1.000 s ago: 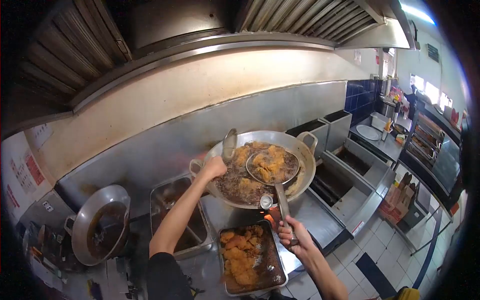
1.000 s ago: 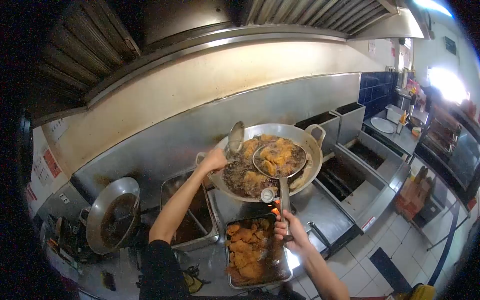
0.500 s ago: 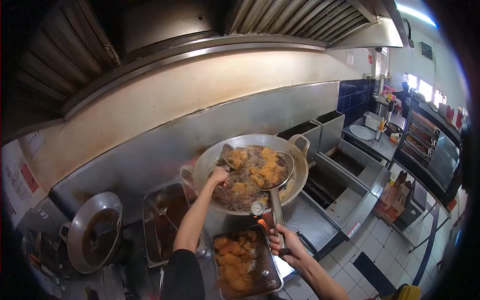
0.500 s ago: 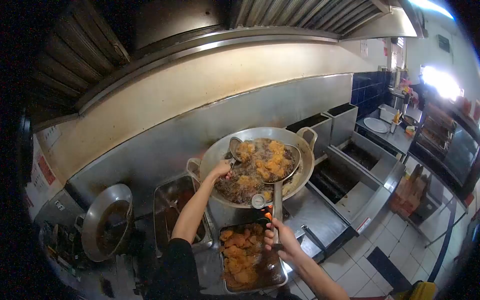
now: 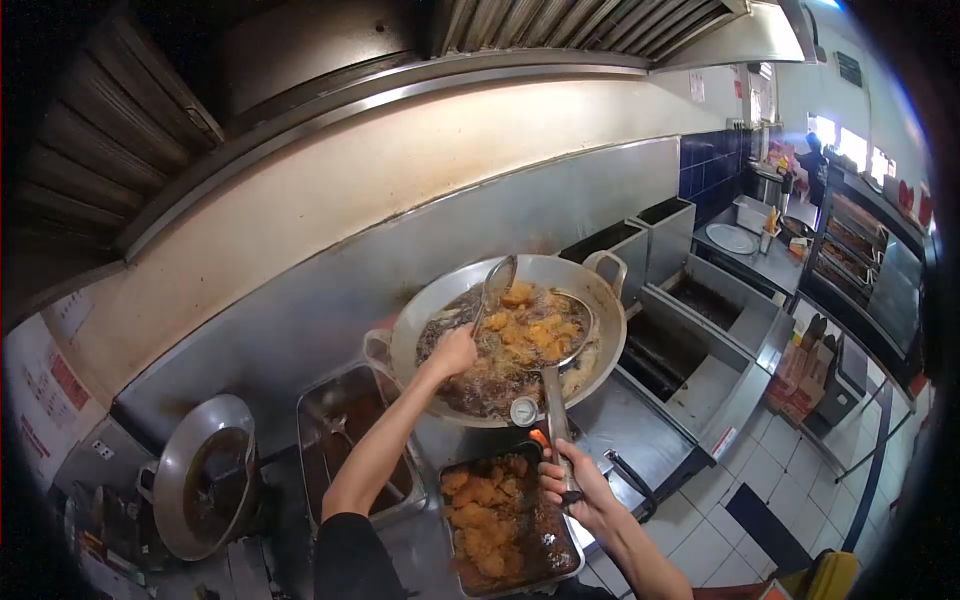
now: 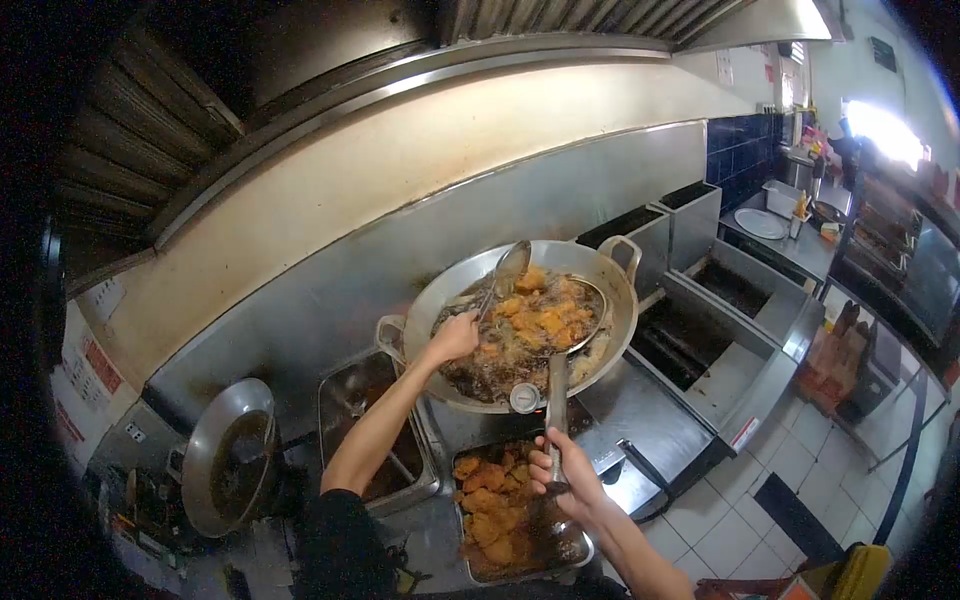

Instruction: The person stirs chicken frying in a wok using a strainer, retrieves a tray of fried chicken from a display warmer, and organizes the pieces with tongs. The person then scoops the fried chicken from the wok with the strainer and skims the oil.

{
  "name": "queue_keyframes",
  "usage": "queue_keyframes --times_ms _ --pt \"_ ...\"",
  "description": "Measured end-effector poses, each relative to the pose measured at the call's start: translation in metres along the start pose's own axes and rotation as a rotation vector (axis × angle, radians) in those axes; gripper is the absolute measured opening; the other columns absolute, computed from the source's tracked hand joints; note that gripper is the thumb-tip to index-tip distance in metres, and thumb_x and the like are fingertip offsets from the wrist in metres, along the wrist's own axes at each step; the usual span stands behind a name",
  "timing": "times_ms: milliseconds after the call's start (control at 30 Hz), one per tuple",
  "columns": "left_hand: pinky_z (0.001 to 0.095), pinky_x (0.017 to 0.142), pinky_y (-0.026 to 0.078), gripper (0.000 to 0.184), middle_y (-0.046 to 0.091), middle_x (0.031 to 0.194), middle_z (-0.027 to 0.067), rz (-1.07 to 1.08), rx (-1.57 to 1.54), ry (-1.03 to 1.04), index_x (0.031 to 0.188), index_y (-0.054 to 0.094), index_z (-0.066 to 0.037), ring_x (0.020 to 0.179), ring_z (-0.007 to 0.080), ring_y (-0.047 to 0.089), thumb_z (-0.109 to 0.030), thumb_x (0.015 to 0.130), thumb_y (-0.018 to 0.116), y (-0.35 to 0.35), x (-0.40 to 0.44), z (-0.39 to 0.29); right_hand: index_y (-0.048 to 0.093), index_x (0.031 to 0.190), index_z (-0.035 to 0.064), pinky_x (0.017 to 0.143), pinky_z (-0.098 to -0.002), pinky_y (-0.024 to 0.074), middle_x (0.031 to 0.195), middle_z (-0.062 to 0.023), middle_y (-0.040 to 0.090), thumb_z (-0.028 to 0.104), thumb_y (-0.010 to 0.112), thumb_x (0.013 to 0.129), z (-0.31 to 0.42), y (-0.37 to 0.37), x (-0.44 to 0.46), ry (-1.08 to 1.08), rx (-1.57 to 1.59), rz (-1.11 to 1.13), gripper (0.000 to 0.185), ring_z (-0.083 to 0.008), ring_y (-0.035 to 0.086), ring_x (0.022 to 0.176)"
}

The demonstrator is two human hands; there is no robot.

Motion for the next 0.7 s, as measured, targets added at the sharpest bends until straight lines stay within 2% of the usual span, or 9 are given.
queue_keyframes --times_ms 67,133,367,467,500,533,600,667,700 --pt "0.0477 0.070 0.050 0.041 0.063 0.084 0.0301 0.015 0.072 0.062 0.124 0.049 0.006 0.077 0.0383 0.064 -0.010 0.087 0.041 0.018 -0.004 -0.002 0.043 0.093 0.0106 0.043 -0.0286 0.0336 0.059 0.0022 0.037 0.033 0.040 0.098 -0.001 -0.003 0.002 -0.021 -0.056 -0.053 0.023 -0.0119 0.038 0.047" --pt "0.0514 0.086 0.046 0.037 0.059 0.100 0.0335 0.072 0.075 0.021 0.116 0.054 0.001 0.097 0.0482 0.057 -0.009 0.081 0.044 0.014 -0.004 -0.020 0.045 0.093 0.0101 0.042 -0.0264 0.0325 0.059 0.0029 0.037 0.032 0.040 0.099 0.002 -0.013 0.007 -0.015 0.016 0.075 0.023 -0.0100 0.037 0.047" --pt "0.0521 0.086 0.045 0.036 0.061 0.098 0.0305 -0.034 0.127 0.007 0.114 0.055 0.000 0.094 0.0461 0.058 -0.008 0.081 0.045 -0.030 -0.039 -0.044 0.046 0.092 0.0082 0.036 -0.0228 0.0296 0.058 0.0034 0.038 0.026 0.043 0.097 0.024 -0.029 0.006 0.034 0.129 0.127 0.019 -0.0069 0.035 0.042" --pt "0.0486 0.078 0.049 0.044 0.062 0.089 0.0305 -0.177 0.232 0.109 0.126 0.048 0.004 0.085 0.0437 0.061 -0.008 0.083 0.044 -0.039 -0.039 0.005 0.045 0.092 0.0077 0.032 -0.0228 0.0283 0.056 0.0035 0.037 0.026 0.046 0.095 0.035 -0.037 0.003 0.025 -0.002 0.056 0.019 -0.0062 0.035 0.040" --pt "0.0485 0.080 0.049 0.038 0.063 0.092 0.0295 -0.060 0.203 -0.040 0.115 0.054 0.007 0.088 0.0433 0.061 -0.008 0.082 0.043 -0.064 -0.059 -0.014 0.044 0.091 0.0077 0.032 -0.0227 0.0279 0.056 0.0037 0.038 0.026 0.047 0.095 0.042 -0.033 -0.005 0.022 -0.083 -0.012 0.019 -0.0060 0.035 0.040" --pt "0.0485 0.080 0.049 0.038 0.063 0.092 0.0295 -0.064 0.201 -0.059 0.115 0.054 0.007 0.088 0.0433 0.061 -0.008 0.082 0.043 -0.066 -0.057 0.004 0.044 0.091 0.0076 0.032 -0.0225 0.0274 0.055 0.0039 0.038 0.027 0.048 0.094 0.053 -0.026 -0.015 0.017 -0.167 -0.078 0.020 -0.0057 0.036 0.040" --pt "0.0496 0.081 0.048 0.027 0.062 0.090 0.0305 -0.006 0.404 -0.058 0.093 0.065 0.007 0.091 0.0456 0.060 -0.008 0.074 0.054 -0.063 -0.054 0.055 0.044 0.090 0.0074 0.031 -0.0224 0.0261 0.056 0.0040 0.039 0.027 0.048 0.094 0.077 -0.032 -0.029 0.039 -0.264 -0.130 0.020 -0.0056 0.035 0.039" --pt "0.0448 0.071 0.052 0.023 0.064 0.085 0.0289 -0.033 0.401 -0.112 0.079 0.067 0.009 0.079 0.0412 0.065 -0.010 0.072 0.056 -0.079 -0.079 0.050 0.044 0.090 0.0080 0.031 -0.0220 0.0248 0.055 0.0048 0.038 0.028 0.047 0.095 0.101 -0.027 -0.048 0.075 -0.413 -0.194 0.021 -0.0056 0.035 0.039" --pt "0.0420 0.065 0.053 0.022 0.065 0.084 0.0280 0.166 0.335 -0.235 0.078 0.066 0.008 0.073 0.0371 0.066 -0.010 0.072 0.056 -0.095 -0.092 0.036 0.044 0.091 0.0083 0.031 -0.0221 0.0244 0.054 0.0053 0.037 0.029 0.046 0.095 0.114 -0.025 -0.057 0.092 -0.519 -0.255 0.022 -0.0056 0.034 0.038"
Point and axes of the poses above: each hand's wrist, its own x-axis towards the middle knuckle, its own y-axis out of the palm, z = x × y, the point moved 1 cm from there along x, towards the middle knuckle
